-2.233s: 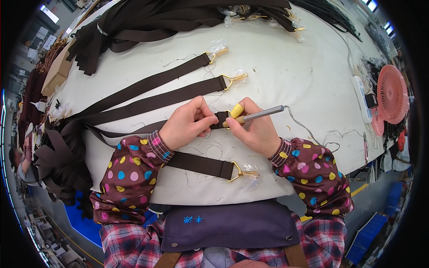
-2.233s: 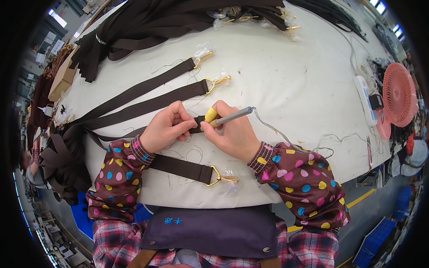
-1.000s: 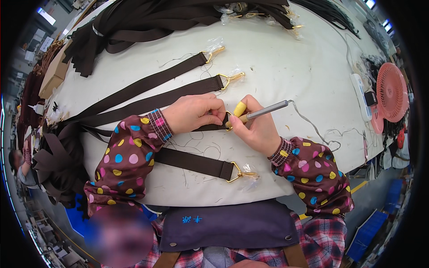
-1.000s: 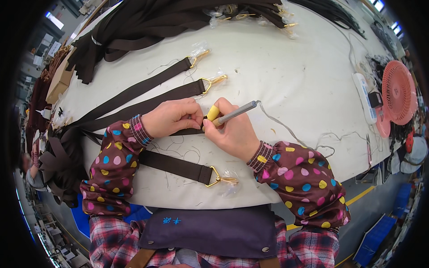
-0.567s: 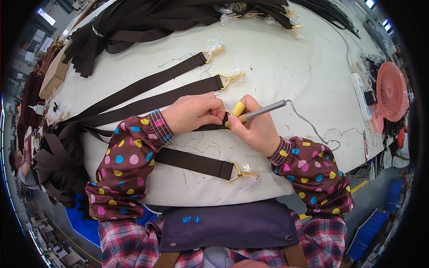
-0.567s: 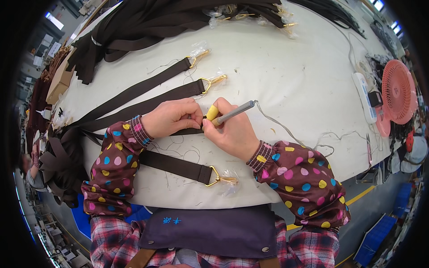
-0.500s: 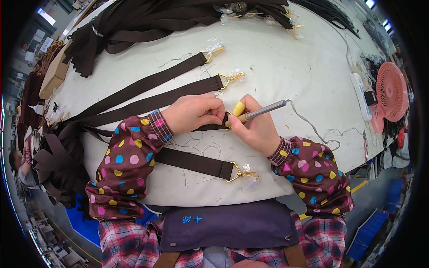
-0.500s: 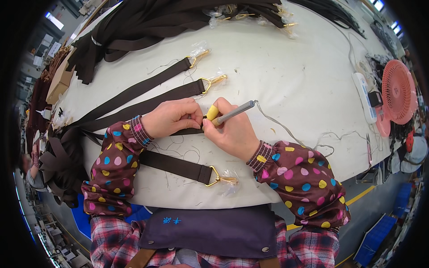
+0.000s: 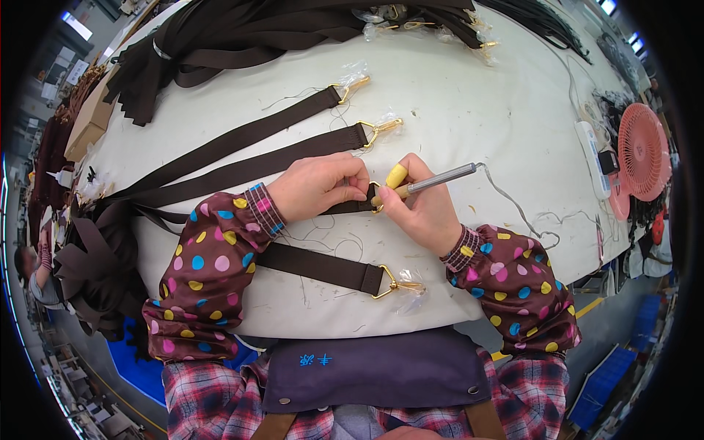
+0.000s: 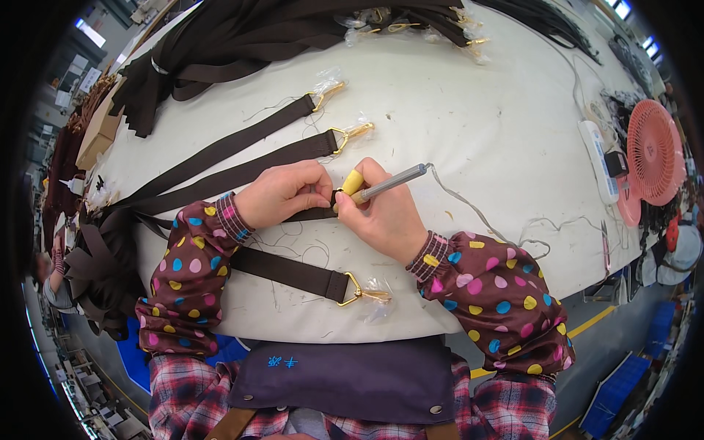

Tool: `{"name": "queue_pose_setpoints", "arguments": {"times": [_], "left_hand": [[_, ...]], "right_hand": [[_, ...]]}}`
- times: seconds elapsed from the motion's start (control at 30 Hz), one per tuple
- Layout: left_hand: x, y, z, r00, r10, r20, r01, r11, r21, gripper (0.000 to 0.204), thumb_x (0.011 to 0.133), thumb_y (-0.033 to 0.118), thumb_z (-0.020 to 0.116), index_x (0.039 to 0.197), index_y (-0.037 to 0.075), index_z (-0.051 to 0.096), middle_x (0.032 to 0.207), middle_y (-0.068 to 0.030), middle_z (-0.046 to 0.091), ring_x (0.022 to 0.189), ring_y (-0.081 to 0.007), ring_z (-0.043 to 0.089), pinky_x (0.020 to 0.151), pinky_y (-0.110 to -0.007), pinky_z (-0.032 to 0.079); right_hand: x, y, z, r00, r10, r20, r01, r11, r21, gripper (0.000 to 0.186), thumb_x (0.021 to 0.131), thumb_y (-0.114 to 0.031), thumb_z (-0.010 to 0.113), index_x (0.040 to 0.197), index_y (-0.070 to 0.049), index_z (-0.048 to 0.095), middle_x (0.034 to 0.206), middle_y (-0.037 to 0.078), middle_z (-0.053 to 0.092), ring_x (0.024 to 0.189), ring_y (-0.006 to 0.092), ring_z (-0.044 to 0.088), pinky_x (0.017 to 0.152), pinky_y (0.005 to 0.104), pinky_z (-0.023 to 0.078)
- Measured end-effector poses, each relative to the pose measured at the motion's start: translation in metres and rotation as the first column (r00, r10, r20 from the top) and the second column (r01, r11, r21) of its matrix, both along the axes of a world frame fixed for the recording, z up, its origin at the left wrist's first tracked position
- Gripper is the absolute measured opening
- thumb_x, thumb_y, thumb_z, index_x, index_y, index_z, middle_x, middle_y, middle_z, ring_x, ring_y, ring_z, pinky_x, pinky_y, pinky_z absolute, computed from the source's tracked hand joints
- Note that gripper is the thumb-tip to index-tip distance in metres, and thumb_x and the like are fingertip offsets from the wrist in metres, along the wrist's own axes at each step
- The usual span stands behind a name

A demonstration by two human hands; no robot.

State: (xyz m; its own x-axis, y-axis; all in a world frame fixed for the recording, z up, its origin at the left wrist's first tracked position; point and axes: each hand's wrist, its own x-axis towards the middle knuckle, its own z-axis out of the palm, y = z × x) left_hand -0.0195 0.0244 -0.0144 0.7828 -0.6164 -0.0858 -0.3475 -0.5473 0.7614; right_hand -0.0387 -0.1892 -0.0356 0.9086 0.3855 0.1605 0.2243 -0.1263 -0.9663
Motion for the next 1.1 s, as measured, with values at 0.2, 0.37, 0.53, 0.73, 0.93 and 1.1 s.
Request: {"name": "queue_pose_setpoints", "arguments": {"times": [0.2,0.37,0.53,0.73,0.93,1.1], "left_hand": [[-0.0010,-0.0004,-0.0007,0.999,0.032,0.001,-0.032,0.999,-0.004,0.010,0.089,0.016,0.065,0.093,0.010,0.058,0.085,-0.0029,0.058,0.078,-0.0186,0.059,0.070,-0.031,0.048],[0.0013,0.0000,-0.0015,0.981,0.138,-0.139,-0.151,0.985,-0.085,0.010,0.093,0.011,0.062,0.094,0.006,0.053,0.075,-0.0003,0.053,0.071,-0.0084,0.053,0.065,-0.025,0.045],[0.0010,-0.0004,0.0051,0.969,0.155,-0.192,-0.171,0.983,-0.070,0.011,0.095,0.014,0.059,0.094,0.007,0.052,0.072,0.0022,0.051,0.064,-0.0047,0.048,0.056,-0.022,0.042],[0.0003,0.0003,0.0030,0.973,0.161,-0.167,-0.175,0.982,-0.073,0.011,0.095,0.016,0.059,0.094,0.008,0.052,0.071,0.0027,0.050,0.062,-0.0044,0.047,0.053,-0.021,0.041],[0.0006,0.0003,0.0020,0.977,0.148,-0.152,-0.163,0.983,-0.089,0.010,0.095,0.016,0.059,0.094,0.008,0.052,0.071,0.0026,0.050,0.062,-0.0049,0.048,0.054,-0.022,0.041],[0.0006,0.0007,-0.0009,0.981,0.145,-0.127,-0.158,0.983,-0.098,0.010,0.095,0.016,0.059,0.094,0.008,0.052,0.071,0.0025,0.050,0.063,-0.0051,0.048,0.055,-0.022,0.041]], "right_hand": [[0.0004,0.0014,-0.0012,1.000,-0.001,0.006,0.000,1.000,0.001,0.020,0.085,-0.007,0.065,0.085,-0.002,0.046,0.069,0.004,0.055,0.059,0.0086,0.051,0.052,0.0254,0.041],[0.0019,0.0032,-0.0060,0.999,-0.039,0.014,0.038,0.997,0.062,0.020,0.086,-0.011,0.067,0.086,-0.003,0.048,0.070,0.003,0.056,0.058,0.0069,0.051,0.051,0.0239,0.040],[0.0049,0.0046,-0.0015,0.998,-0.059,0.021,0.059,0.998,-0.036,0.020,0.087,-0.014,0.068,0.087,-0.004,0.050,0.067,0.001,0.054,0.056,0.0061,0.047,0.049,0.0236,0.037],[0.0055,0.0057,-0.0005,0.997,-0.065,0.042,0.067,0.995,-0.071,0.020,0.087,-0.015,0.068,0.086,-0.004,0.051,0.065,0.001,0.053,0.054,0.0067,0.045,0.048,0.0244,0.035],[0.0049,0.0061,0.0007,0.996,-0.071,0.047,0.075,0.993,-0.091,0.020,0.087,-0.015,0.069,0.087,-0.004,0.051,0.065,0.001,0.053,0.054,0.0072,0.046,0.048,0.0250,0.036],[0.0043,0.0065,0.0038,0.997,-0.067,0.048,0.072,0.992,-0.107,0.020,0.087,-0.014,0.068,0.087,-0.004,0.051,0.066,0.002,0.054,0.053,0.0076,0.046,0.048,0.0252,0.036]]}}
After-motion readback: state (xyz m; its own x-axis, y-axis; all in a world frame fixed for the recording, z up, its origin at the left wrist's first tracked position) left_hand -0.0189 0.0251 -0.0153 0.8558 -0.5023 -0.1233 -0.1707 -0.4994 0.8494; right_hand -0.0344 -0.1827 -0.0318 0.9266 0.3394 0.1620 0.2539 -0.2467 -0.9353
